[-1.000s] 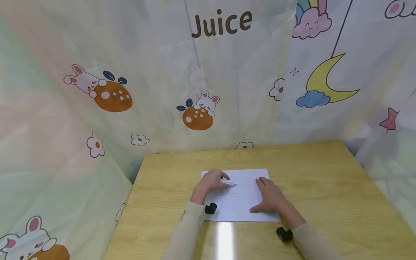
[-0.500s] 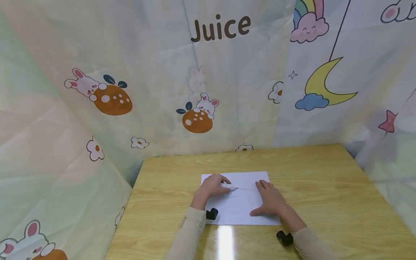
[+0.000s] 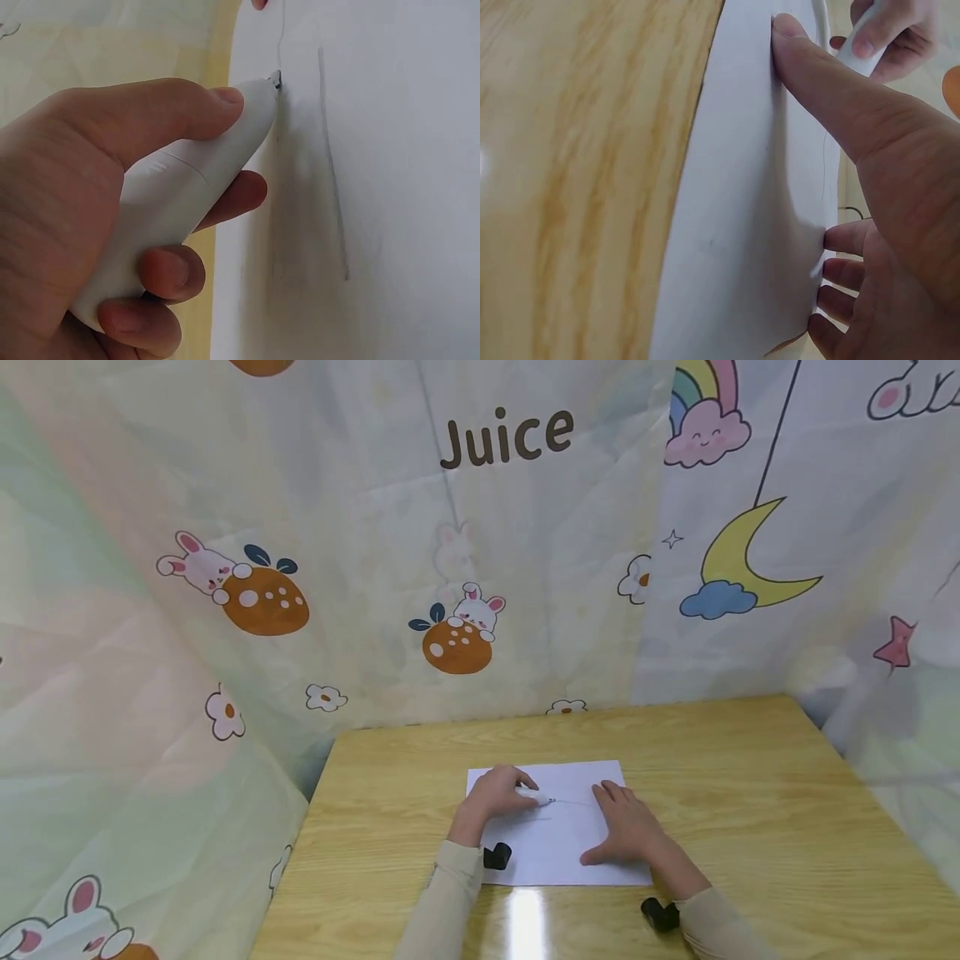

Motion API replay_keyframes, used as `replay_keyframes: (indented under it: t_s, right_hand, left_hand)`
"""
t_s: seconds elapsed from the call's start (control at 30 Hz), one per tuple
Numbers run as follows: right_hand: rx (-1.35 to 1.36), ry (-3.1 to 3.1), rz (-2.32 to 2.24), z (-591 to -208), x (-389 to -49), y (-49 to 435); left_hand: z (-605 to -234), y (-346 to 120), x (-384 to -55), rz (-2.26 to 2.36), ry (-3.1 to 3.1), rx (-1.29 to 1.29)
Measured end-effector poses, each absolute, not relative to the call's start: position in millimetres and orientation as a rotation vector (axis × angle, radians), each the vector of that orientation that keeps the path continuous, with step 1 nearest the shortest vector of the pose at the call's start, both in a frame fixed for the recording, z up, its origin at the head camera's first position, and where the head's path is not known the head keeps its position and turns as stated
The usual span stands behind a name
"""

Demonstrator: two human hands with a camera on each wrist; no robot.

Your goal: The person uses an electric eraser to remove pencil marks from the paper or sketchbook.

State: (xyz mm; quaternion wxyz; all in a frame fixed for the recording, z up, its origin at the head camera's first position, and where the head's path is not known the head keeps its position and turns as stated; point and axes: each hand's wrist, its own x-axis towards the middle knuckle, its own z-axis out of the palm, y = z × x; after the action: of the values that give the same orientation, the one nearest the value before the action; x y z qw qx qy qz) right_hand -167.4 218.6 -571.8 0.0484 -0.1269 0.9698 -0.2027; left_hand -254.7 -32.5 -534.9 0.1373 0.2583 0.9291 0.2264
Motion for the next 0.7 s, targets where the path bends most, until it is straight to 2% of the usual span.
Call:
replay_keyframes:
  t_s: [0.2,0.7]
  right_hand:
    - [-0.398,2.939,-0.619,-572,-168,221]
    - [-0.394,2.925,-0.632,-568,-169,222]
  left_hand:
    - [-530,-34,-255,0.616,2.692,0.704]
    - [-534,-26,-270,0.606,2.623,0.798]
